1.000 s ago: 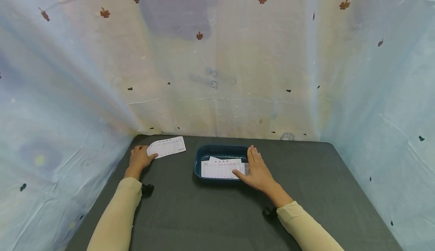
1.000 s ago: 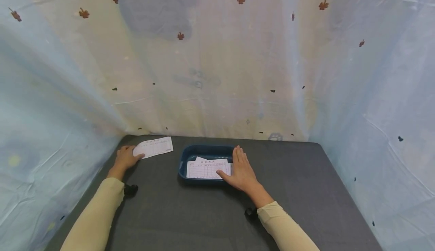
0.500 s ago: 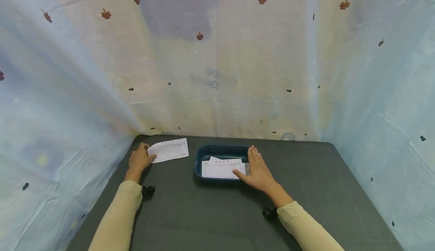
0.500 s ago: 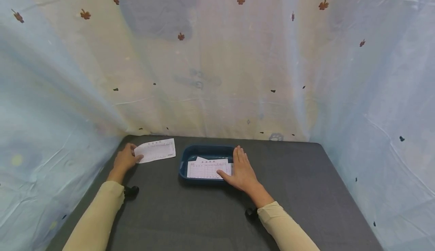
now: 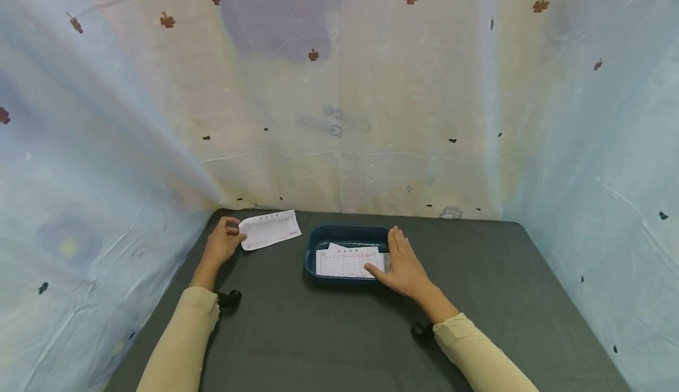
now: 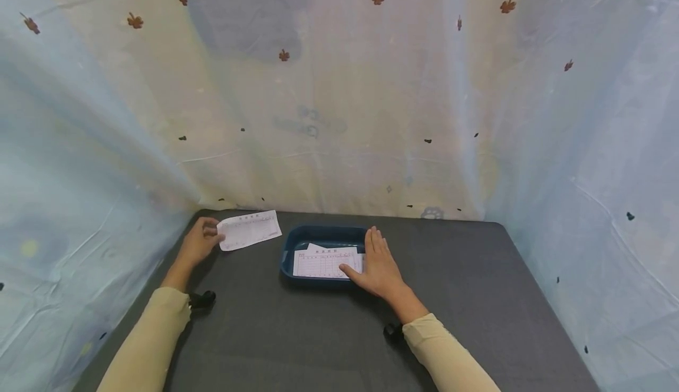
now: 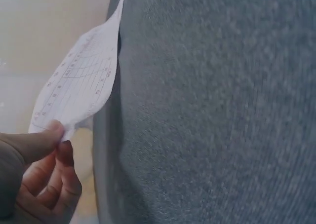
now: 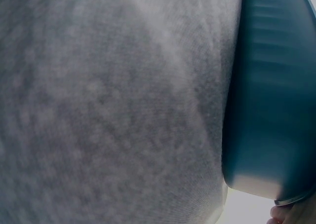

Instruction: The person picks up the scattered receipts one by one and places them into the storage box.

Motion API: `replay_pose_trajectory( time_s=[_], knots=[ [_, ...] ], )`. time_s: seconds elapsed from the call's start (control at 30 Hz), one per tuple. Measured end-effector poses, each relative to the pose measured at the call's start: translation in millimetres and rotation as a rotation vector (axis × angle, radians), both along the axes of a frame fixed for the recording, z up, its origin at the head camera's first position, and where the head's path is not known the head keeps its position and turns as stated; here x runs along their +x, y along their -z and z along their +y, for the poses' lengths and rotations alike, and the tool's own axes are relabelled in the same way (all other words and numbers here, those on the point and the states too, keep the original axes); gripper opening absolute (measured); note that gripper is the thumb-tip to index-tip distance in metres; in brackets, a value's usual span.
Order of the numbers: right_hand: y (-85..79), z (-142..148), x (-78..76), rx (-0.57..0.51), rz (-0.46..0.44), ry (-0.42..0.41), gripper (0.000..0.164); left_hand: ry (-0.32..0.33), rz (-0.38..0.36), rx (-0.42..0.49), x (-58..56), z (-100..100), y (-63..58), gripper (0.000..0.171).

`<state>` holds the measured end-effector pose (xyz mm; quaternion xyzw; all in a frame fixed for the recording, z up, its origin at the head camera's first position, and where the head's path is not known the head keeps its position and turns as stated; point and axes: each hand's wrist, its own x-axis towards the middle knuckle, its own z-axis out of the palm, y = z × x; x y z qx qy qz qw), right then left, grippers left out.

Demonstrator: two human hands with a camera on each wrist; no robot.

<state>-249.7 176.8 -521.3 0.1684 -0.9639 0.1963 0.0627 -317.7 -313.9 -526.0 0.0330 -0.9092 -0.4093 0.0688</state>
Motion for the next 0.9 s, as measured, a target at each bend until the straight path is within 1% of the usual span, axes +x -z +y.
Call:
replay_pose_trajectory(
  time_s=[0.07,0.23,0.33,0.53,0.73,0.9],
  knots=[
    [-0.2,-0.1,0.3,-0.006,-0.004,0.0,0.117,0.016,0.027,0.016,1.2,2.0,-2.8,0.044],
    [-0.8,0.0,0.0,-0.002,-0.017,0.002,0.118,0.021,0.092,0.036,4.8,9.2,-10.4,0.045],
    [-0.2,0.2,-0.7,-0.001,-0.013,0.002,0.118,0.021,0.111,0.056,7.1,12.9,-14.6,0.046],
    [-0.2,0.2,-1.3,-0.006,-0.007,0.0,0.118,0.032,0.125,0.112,14.6,17.7,-25.2,0.051],
    [0.3,0.6,-2.3,0.004,-0.013,0.001,0.118,0.077,0.141,0.163,22.3,25.4,-38.6,0.055],
    [0.7,0.1,-2.2,0.003,-0.01,0.005,0.118,0.109,0.153,0.214,27.0,38.0,-47.2,0.056]
  ],
)
